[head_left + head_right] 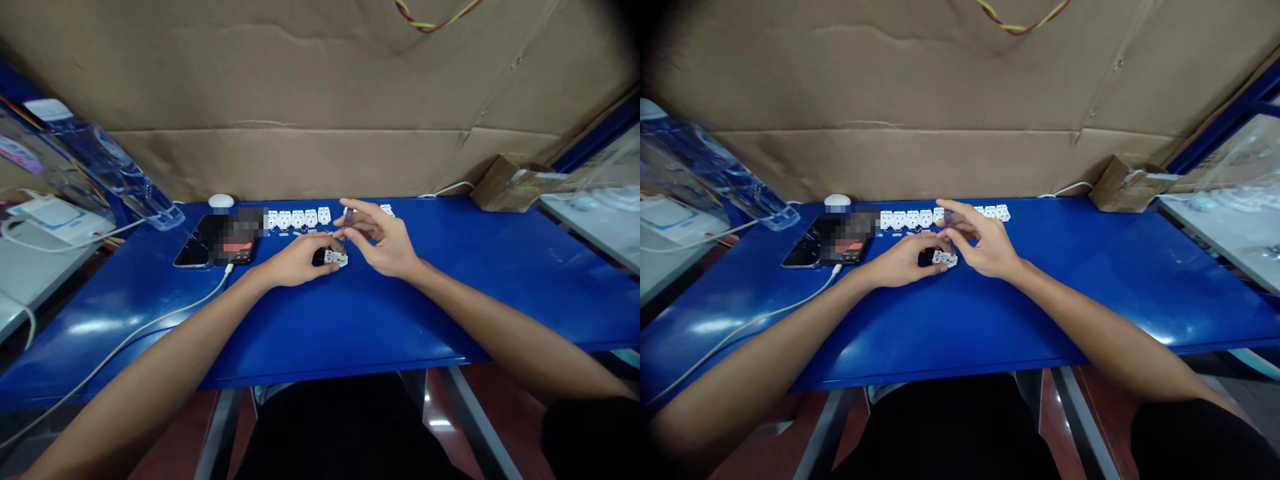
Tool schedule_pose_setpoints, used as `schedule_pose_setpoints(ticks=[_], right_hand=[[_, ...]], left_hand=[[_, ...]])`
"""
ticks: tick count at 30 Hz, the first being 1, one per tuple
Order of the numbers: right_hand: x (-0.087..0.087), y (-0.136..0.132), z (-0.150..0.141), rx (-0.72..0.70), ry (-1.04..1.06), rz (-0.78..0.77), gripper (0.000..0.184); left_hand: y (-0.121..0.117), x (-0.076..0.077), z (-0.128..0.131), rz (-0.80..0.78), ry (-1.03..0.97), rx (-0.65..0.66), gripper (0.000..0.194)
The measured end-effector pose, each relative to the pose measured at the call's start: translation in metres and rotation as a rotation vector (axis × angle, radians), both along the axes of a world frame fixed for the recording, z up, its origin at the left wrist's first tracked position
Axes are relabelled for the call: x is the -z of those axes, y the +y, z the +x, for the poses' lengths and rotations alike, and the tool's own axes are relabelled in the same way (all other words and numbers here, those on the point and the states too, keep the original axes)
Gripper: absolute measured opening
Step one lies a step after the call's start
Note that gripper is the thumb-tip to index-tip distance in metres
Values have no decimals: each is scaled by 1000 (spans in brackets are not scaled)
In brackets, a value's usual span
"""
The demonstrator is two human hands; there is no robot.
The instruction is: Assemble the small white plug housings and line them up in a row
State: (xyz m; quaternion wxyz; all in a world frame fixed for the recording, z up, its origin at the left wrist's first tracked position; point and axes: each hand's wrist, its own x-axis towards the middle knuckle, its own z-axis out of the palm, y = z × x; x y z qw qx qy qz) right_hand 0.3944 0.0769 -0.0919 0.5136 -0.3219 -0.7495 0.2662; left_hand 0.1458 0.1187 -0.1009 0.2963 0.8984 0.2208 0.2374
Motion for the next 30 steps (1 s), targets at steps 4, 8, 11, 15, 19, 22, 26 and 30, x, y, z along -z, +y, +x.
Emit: schedule_pose_setpoints(ticks=[4,8,11,15,19,22,26,30], right_hand=[[-1,1,2,25,-13,23,48],[1,3,4,71,-41,39,46],[-1,4,6,-51,-38,1,48],[-3,2,6,-72,-41,42,46],[-2,-1,3,48,-43,126,43],[0,-1,2,79,-19,118,46],[1,2,5,-5,-37,38,54],[2,5,6,25,-36,49,57]], left_hand=[[1,0,-1,-12,-4,-6,24],[1,0,-1,-9,-6,-1,23],[1,0,-1,-31,-10,8,24],[0,0,0,-23,-6,-3,23],[-1,-1,0,1,-8,-11,22],[-1,-1,0,-6,-9,-2,21],[1,0,-1,-8,-11,11,22],[2,2,-1,5,-22,8,21]])
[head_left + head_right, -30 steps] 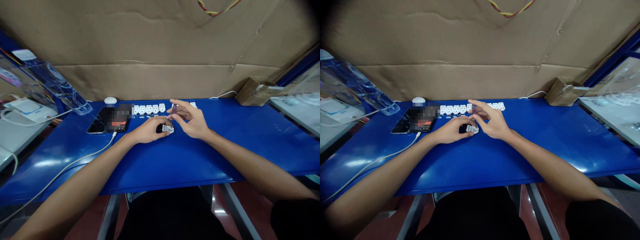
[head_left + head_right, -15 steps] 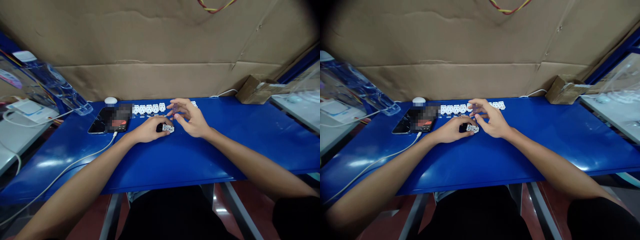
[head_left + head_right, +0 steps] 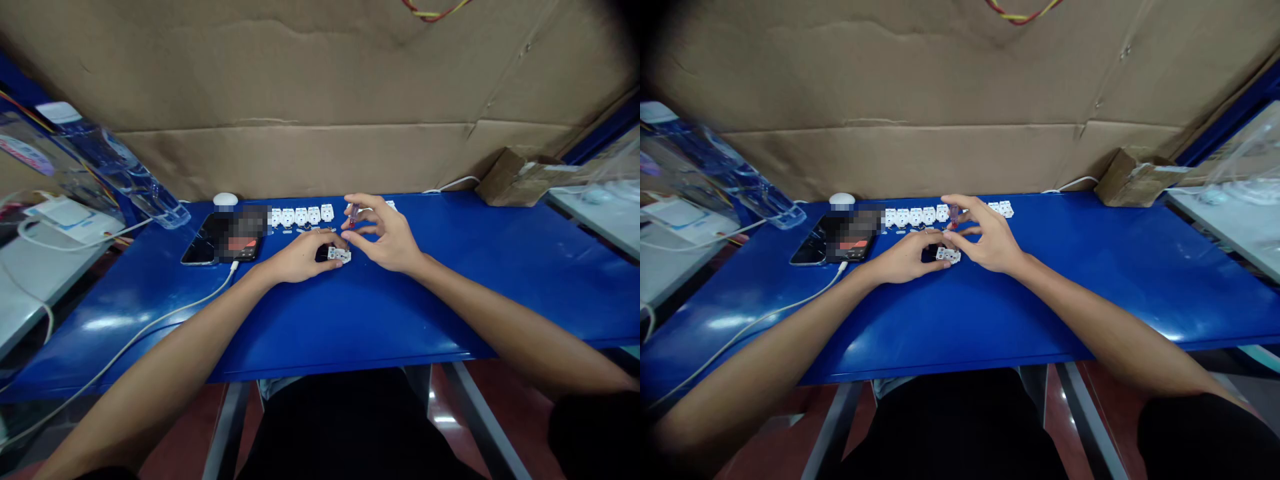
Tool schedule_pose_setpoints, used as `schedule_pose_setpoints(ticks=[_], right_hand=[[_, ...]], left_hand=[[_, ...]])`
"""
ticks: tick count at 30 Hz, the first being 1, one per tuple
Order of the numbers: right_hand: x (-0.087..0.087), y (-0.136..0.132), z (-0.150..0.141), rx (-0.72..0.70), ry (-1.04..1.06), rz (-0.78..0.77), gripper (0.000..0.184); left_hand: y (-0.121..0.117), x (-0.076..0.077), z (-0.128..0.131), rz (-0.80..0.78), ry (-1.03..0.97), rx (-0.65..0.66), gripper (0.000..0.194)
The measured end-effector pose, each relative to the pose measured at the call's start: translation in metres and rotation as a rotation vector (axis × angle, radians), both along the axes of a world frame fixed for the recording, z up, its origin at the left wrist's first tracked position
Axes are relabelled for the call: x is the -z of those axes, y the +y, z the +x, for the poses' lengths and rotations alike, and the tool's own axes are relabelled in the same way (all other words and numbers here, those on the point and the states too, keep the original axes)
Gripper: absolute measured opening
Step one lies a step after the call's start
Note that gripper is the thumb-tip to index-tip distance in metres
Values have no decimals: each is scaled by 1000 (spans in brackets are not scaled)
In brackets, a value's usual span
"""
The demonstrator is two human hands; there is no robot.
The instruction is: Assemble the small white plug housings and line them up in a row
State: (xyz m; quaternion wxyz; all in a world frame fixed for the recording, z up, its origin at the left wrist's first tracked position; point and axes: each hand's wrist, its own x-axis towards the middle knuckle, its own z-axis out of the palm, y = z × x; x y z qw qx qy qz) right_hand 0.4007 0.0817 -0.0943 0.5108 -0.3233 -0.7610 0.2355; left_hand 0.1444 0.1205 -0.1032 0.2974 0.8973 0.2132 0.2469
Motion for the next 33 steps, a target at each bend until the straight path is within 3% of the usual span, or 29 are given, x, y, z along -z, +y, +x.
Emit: schedule_pose_setpoints(ticks=[8,16,21,28,33], right_hand=[[3,-5,0,-76,-23,-74,61],[2,-3,1,89,12,37,49],[0,-5,0,-39,63,-41,49],[1,-4,0,57,23,-22,46],[1,-6,-3,-58,62,-67,47]], left_hand=[[0,1,1,3,7,2,25],[-2,-2,1,-11,0,20,21],[-1,-1,1,-25,-7,27,20],[-1,-1,1,-15,-11,17,20],[-1,-1,0,-18,0,18,20]])
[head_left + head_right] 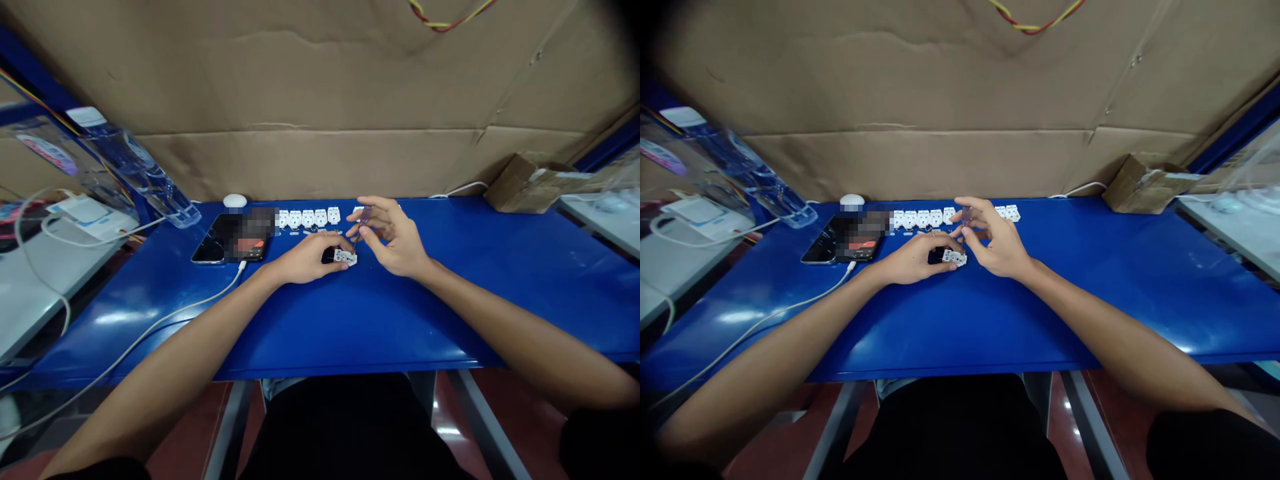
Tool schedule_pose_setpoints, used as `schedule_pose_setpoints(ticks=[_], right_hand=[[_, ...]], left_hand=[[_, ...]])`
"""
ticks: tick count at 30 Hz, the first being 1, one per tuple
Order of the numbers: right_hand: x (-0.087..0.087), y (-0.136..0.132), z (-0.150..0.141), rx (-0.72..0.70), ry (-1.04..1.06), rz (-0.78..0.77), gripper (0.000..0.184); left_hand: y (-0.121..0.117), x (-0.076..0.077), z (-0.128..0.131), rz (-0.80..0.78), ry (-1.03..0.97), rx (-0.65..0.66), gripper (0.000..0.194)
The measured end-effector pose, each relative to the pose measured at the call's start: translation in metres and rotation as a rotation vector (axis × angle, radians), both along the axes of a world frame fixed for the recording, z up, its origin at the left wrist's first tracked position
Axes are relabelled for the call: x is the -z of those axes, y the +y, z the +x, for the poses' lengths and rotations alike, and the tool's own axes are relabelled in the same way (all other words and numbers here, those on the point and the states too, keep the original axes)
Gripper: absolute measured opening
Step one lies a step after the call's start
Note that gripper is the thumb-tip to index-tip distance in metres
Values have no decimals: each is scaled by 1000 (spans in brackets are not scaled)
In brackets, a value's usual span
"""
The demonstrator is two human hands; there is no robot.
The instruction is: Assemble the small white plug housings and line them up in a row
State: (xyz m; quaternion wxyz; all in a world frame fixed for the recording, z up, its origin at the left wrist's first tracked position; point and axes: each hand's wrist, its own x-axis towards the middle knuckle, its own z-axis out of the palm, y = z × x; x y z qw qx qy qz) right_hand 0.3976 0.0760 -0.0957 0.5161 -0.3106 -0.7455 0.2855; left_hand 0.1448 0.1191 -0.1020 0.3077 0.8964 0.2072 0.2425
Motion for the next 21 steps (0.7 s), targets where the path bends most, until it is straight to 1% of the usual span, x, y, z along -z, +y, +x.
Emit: schedule_pose_setpoints(ticks=[2,5,7,9,11,12,14,17,21], right_hand=[[-1,0,-1,-1,42,7,48],[-5,4,1,39,102,29,48],[-8,8,6,66,69,51,36],[-12,12,12,85,-79,60,20],[-15,15,17,80,-322,41,9],[-16,16,18,65,-445,21,7],[-16,17,18,28,-622,-21,14],[-13,17,16,-7,-714,-60,23],[-9,18,17,-16,-741,-62,25]], left_hand=[[0,-1,0,5,2,-1,20],[0,-2,0,10,10,-3,22],[0,-2,1,2,13,-15,25],[0,-2,1,-25,4,-48,28],[0,-1,0,-61,-4,-87,31],[1,-1,0,-70,-8,-105,32],[1,-1,0,-51,-9,-125,31],[2,0,-1,8,-2,-116,26],[3,0,0,17,9,-91,25]])
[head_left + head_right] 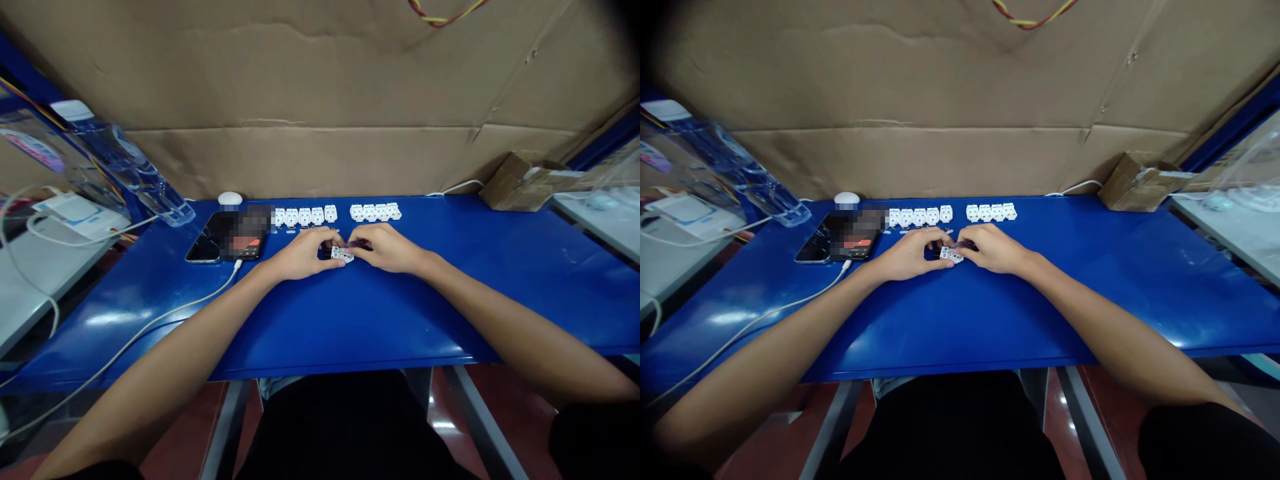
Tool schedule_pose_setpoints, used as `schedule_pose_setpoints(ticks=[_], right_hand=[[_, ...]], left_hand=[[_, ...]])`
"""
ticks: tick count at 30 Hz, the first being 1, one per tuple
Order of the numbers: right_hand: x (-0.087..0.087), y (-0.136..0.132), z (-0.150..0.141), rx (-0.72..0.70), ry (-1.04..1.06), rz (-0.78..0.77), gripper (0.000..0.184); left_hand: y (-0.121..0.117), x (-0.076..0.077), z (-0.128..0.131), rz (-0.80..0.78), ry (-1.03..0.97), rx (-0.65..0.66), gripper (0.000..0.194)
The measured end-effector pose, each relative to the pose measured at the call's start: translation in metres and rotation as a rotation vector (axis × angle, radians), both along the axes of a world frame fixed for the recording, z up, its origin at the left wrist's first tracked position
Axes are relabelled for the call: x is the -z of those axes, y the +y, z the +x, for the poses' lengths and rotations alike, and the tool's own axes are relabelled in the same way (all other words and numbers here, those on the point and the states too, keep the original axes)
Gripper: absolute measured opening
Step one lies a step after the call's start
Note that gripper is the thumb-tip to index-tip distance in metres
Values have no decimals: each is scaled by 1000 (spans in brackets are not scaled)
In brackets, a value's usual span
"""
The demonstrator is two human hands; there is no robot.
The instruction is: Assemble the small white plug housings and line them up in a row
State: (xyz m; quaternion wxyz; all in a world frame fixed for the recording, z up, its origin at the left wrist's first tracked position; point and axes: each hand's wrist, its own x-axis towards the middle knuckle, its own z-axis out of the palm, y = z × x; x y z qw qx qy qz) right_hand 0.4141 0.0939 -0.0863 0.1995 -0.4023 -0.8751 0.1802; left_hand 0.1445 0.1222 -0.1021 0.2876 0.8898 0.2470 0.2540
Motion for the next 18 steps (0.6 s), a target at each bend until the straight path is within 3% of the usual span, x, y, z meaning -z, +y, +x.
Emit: schedule_pose_setpoints(ticks=[7,12,15,18], right_hand=[[2,0,6,-147,39,84,25],[11,16,8,38,195,129,17],[16,32,6,128,149,113,11],[15,44,0,111,59,78,16]], left_hand=[[0,0,0,1,21,-1,24],[0,1,-1,-16,20,27,24],[-1,1,-1,-13,24,7,25],[-2,1,-1,-11,52,-4,25]])
